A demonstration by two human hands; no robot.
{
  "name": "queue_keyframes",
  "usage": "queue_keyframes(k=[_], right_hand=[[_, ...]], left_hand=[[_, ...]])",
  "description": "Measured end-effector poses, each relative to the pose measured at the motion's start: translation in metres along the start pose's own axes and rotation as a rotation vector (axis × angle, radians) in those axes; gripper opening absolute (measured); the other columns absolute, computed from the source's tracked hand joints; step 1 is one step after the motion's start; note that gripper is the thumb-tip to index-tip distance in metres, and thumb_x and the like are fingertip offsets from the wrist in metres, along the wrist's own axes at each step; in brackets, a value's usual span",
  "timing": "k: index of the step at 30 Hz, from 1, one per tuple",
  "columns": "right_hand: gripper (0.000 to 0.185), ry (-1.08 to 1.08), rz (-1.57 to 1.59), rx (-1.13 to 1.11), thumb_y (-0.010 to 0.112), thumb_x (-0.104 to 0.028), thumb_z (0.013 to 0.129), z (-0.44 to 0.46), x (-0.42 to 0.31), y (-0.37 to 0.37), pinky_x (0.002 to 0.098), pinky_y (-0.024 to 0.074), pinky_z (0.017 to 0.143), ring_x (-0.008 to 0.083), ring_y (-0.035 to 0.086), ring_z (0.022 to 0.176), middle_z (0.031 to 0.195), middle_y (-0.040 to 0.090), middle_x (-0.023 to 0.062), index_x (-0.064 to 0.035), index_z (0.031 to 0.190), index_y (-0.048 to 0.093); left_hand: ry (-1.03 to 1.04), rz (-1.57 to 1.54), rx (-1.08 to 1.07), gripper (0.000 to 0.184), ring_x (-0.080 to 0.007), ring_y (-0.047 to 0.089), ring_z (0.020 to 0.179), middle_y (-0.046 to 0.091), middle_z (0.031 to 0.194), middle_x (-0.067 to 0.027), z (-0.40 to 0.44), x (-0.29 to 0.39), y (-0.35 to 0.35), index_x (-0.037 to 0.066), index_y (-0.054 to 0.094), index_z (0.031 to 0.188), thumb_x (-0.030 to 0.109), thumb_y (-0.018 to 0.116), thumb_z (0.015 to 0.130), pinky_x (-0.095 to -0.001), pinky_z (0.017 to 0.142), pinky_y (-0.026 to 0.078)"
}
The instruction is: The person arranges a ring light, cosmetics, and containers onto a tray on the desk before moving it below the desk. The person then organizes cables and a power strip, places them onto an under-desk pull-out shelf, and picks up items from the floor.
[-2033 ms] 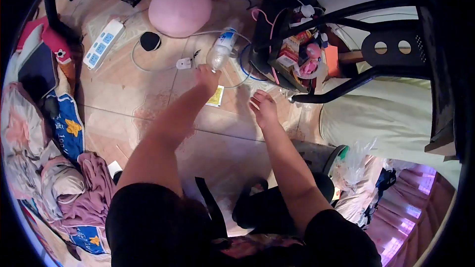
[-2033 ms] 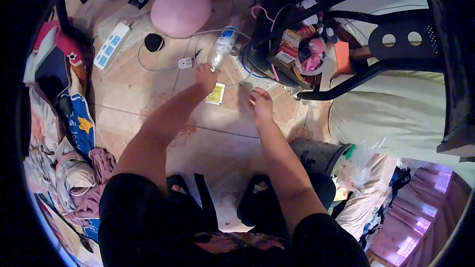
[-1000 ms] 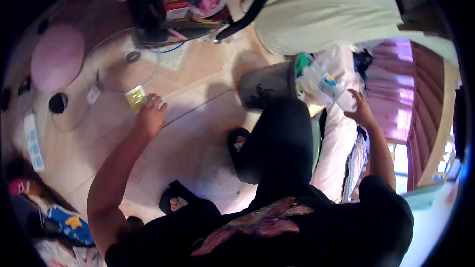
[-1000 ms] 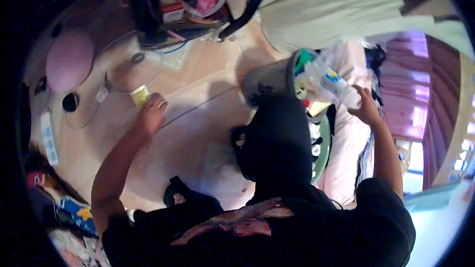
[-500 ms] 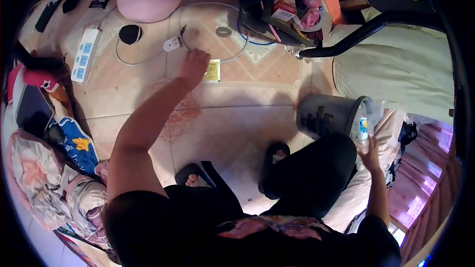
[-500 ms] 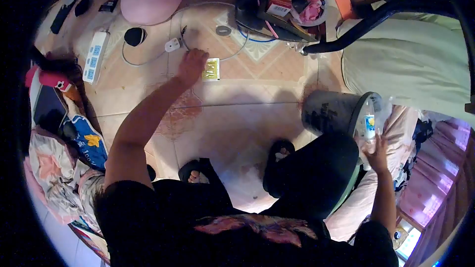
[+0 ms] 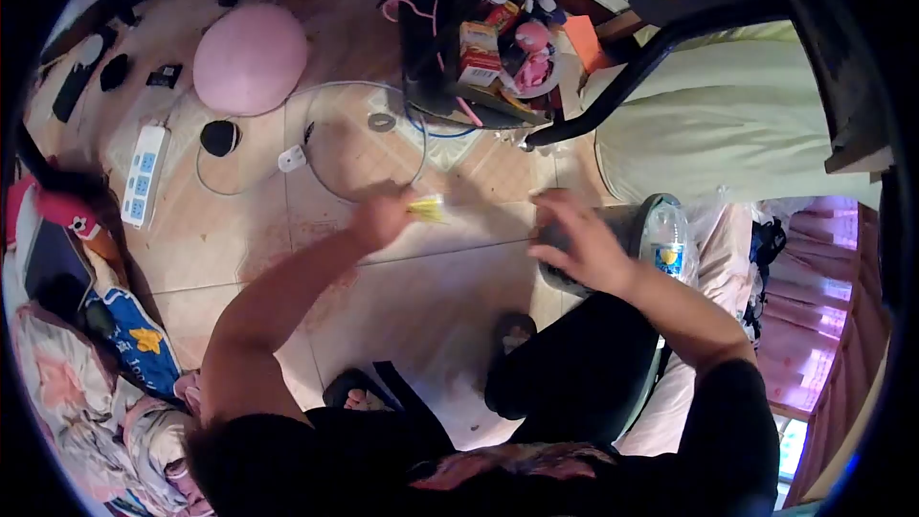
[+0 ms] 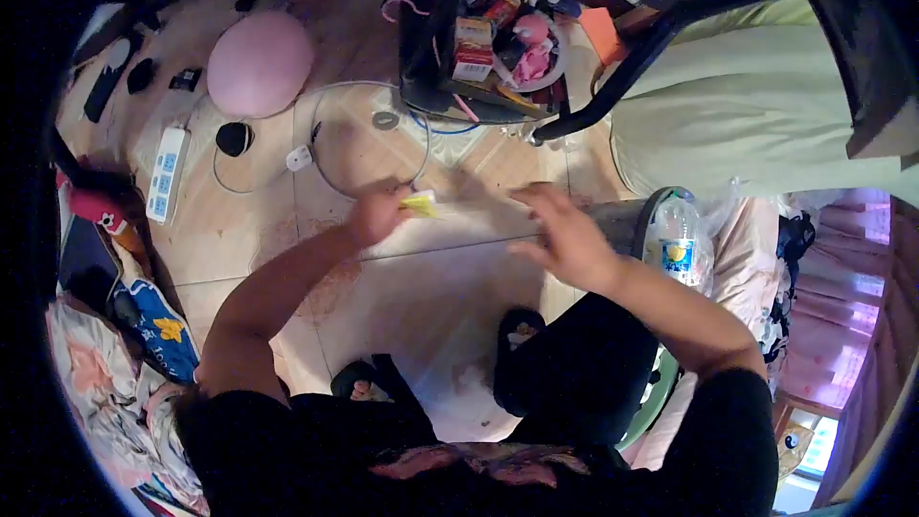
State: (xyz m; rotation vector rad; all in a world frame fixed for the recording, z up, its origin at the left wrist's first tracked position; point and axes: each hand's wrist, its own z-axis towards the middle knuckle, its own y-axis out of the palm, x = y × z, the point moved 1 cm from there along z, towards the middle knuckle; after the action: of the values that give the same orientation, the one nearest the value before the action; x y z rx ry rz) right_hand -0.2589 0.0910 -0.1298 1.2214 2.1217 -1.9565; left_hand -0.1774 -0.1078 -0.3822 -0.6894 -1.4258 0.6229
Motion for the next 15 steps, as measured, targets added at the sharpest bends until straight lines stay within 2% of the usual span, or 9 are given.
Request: queue_keyframes(k=[1, 4, 6, 7, 9, 10, 11, 13, 15], right_hand=[[0.044, 0.104, 0.179, -0.072, 0.065, -0.016, 0.072, 0.011, -0.004, 0.012, 0.0339, 0.0442, 0.077, 0.0289, 0.051, 0.094, 0.111, 0.044, 0.0163, -0.0042, 0.11, 0.047], [0.04, -0.005, 0.195, -0.025, 0.063, -0.015, 0.074, 0.039, 0.017, 0.047, 0.0327, 0.0469, 0.068, 0.0239, 0.057, 0.08, 0.098, 0.052, 0.0159, -0.004, 0.109, 0.048], [0.032, 0.231, 0.358, -0.08, 0.06, -0.012, 0.076, 0.059, 0.038, 0.056, 0.0309, 0.0477, 0.056, 0.0193, 0.059, 0.062, 0.076, 0.057, 0.0117, -0.003, 0.105, 0.05], [0.025, 0.339, 0.405, 0.078, 0.059, -0.011, 0.078, 0.073, 0.058, 0.058, 0.0283, 0.0463, 0.051, 0.0153, 0.056, 0.056, 0.072, 0.057, 0.0078, -0.0025, 0.1, 0.051], [0.015, 0.388, 0.468, 0.349, 0.056, -0.01, 0.08, 0.107, 0.079, 0.038, 0.0262, 0.0439, 0.042, 0.0113, 0.054, 0.049, 0.072, 0.058, 0.0058, -0.0021, 0.092, 0.052], [0.018, 0.38, 0.482, 0.483, 0.057, -0.013, 0.08, 0.128, 0.114, 0.033, 0.0258, 0.0434, 0.041, 0.0126, 0.054, 0.047, 0.072, 0.058, 0.0074, -0.0024, 0.094, 0.051], [0.028, 0.427, 0.363, 0.513, 0.059, -0.018, 0.079, 0.145, 0.126, 0.017, 0.0252, 0.0437, 0.042, 0.0129, 0.054, 0.049, 0.074, 0.058, 0.0082, -0.0012, 0.098, 0.048], [0.04, 0.35, 0.626, 0.686, 0.062, -0.029, 0.077, 0.161, 0.124, -0.001, 0.0257, 0.0455, 0.046, 0.0151, 0.058, 0.064, 0.075, 0.059, 0.0083, -0.0022, 0.102, 0.046], [0.039, 0.31, 0.084, 0.839, 0.063, -0.029, 0.076, 0.17, 0.146, -0.003, 0.028, 0.0467, 0.051, 0.0153, 0.058, 0.067, 0.076, 0.059, 0.0099, -0.0035, 0.101, 0.047]], left_hand=[[0.04, -0.234, 0.07, 0.028, -0.0275, 0.059, 0.068, 0.058, 0.075, -0.0149, 0.001, 0.026, -0.009, 0.004, 0.046, 0.095, 0.026, 0.054, 0.08, -0.0405, 0.059, 0.045], [0.036, -0.716, 0.122, 0.027, -0.0235, 0.059, 0.065, 0.057, 0.071, -0.0147, 0.005, 0.083, -0.029, 0.002, 0.042, 0.098, 0.022, 0.053, 0.083, -0.0372, 0.056, 0.045], [-0.043, -1.101, 0.101, 0.033, -0.0164, 0.057, 0.064, 0.056, 0.074, -0.0113, 0.01, 0.079, -0.016, 0.001, 0.037, 0.107, 0.015, 0.054, 0.083, -0.0299, 0.057, 0.045], [-0.04, -1.099, 0.107, 0.033, -0.0164, 0.057, 0.064, 0.056, 0.074, -0.0113, 0.011, 0.07, -0.01, 0.001, 0.037, 0.107, 0.015, 0.054, 0.083, -0.0299, 0.057, 0.045], [-0.035, -0.861, 0.359, 0.04, -0.0165, 0.057, 0.064, 0.057, 0.08, -0.01, 0.006, 0.048, -0.01, 0.001, 0.033, 0.114, 0.015, 0.054, 0.083, -0.0279, 0.058, 0.046], [-0.164, -0.856, 0.257, 0.044, -0.0216, 0.056, 0.077, 0.055, 0.09, -0.0124, 0.001, 0.036, -0.012, 0.003, 0.036, 0.115, 0.012, 0.058, 0.078, -0.0319, 0.067, 0.046], [-0.168, -0.852, 0.258, 0.044, -0.0216, 0.056, 0.077, 0.055, 0.09, -0.0124, -0.003, 0.016, -0.006, 0.003, 0.036, 0.115, 0.012, 0.058, 0.078, -0.0319, 0.067, 0.046], [0.118, -0.17, 0.432, 0.042, -0.0262, 0.05, 0.094, 0.052, 0.1, -0.0138, -0.012, -0.028, 0.014, 0.006, 0.043, 0.111, 0.01, 0.058, 0.073, -0.0397, 0.077, 0.042], [-0.072, 0.09, 0.29, 0.037, -0.0274, 0.046, 0.1, 0.05, 0.103, -0.0138, -0.02, -0.048, 0.014, 0.006, 0.047, 0.106, 0.011, 0.056, 0.071, -0.0426, 0.081, 0.04]])
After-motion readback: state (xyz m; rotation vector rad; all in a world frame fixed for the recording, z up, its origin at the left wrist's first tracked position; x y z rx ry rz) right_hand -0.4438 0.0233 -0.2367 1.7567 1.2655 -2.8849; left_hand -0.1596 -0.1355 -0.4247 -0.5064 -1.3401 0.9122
